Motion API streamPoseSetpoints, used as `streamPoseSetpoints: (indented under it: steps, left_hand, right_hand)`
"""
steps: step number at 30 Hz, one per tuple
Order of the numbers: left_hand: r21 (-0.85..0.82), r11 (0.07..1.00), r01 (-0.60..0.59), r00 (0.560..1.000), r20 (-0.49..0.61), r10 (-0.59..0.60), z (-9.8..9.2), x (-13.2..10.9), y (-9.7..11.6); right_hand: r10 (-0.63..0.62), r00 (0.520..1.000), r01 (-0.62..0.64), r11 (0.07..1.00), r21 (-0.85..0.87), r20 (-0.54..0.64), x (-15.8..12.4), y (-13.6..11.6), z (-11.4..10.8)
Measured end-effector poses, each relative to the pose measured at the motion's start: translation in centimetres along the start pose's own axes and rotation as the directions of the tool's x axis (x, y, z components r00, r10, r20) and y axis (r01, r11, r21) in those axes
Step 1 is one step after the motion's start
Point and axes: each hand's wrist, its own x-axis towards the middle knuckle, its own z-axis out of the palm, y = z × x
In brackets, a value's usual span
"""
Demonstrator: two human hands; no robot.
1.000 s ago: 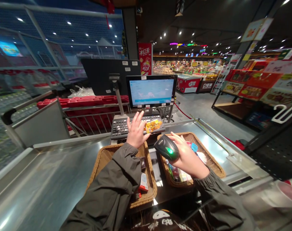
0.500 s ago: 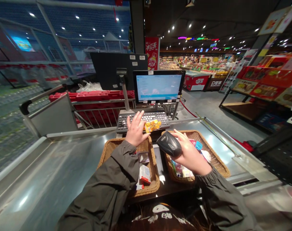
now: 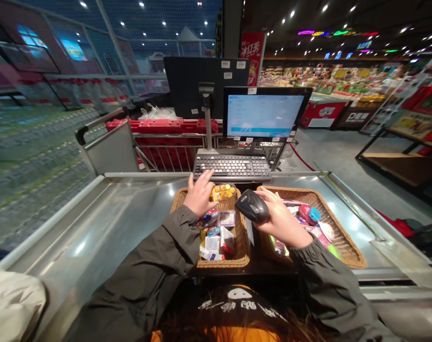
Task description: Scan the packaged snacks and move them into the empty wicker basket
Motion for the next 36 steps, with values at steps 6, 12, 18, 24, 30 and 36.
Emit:
streamPoseSetpoints:
  steps: [6,12,18,24,30,36]
  left_hand:
    - [0.024,1.0,0.008,0.989,0.15,-0.011,0.6,-4.6,-2.2]
    - [0.007,1.0,-0.004,0.939,0.343,0.001,0.8,-7.8,-3.1]
    - [-0.01,0.999,-0.052,0.828,0.559,0.049,1.8,-10.1,-4.2]
    - [-0.041,0.997,-0.071,0.785,0.614,0.081,3.8,-11.8,-4.5]
    - [-0.079,0.997,0.003,0.764,0.644,0.049,3.9,-12.1,-4.6]
    - [-0.112,0.992,-0.059,0.843,0.526,0.11,1.4,-9.6,-2.5]
  right_hand:
    - [-0.008,0.995,0.009,1.0,-0.006,0.099,1.0,-1.5,1.7]
    - [-0.028,0.987,0.026,1.0,0.014,0.161,1.9,-3.2,2.7]
    - [-0.05,0.985,0.045,0.998,0.032,0.166,2.1,-3.9,3.6]
    - [-0.068,0.984,0.061,0.997,0.049,0.167,2.1,-4.3,4.3]
    - [-0.054,0.981,0.044,0.997,0.056,0.189,1.6,-4.7,4.9]
    - [-0.031,0.993,0.02,0.996,0.086,0.118,0.3,-4.4,3.7]
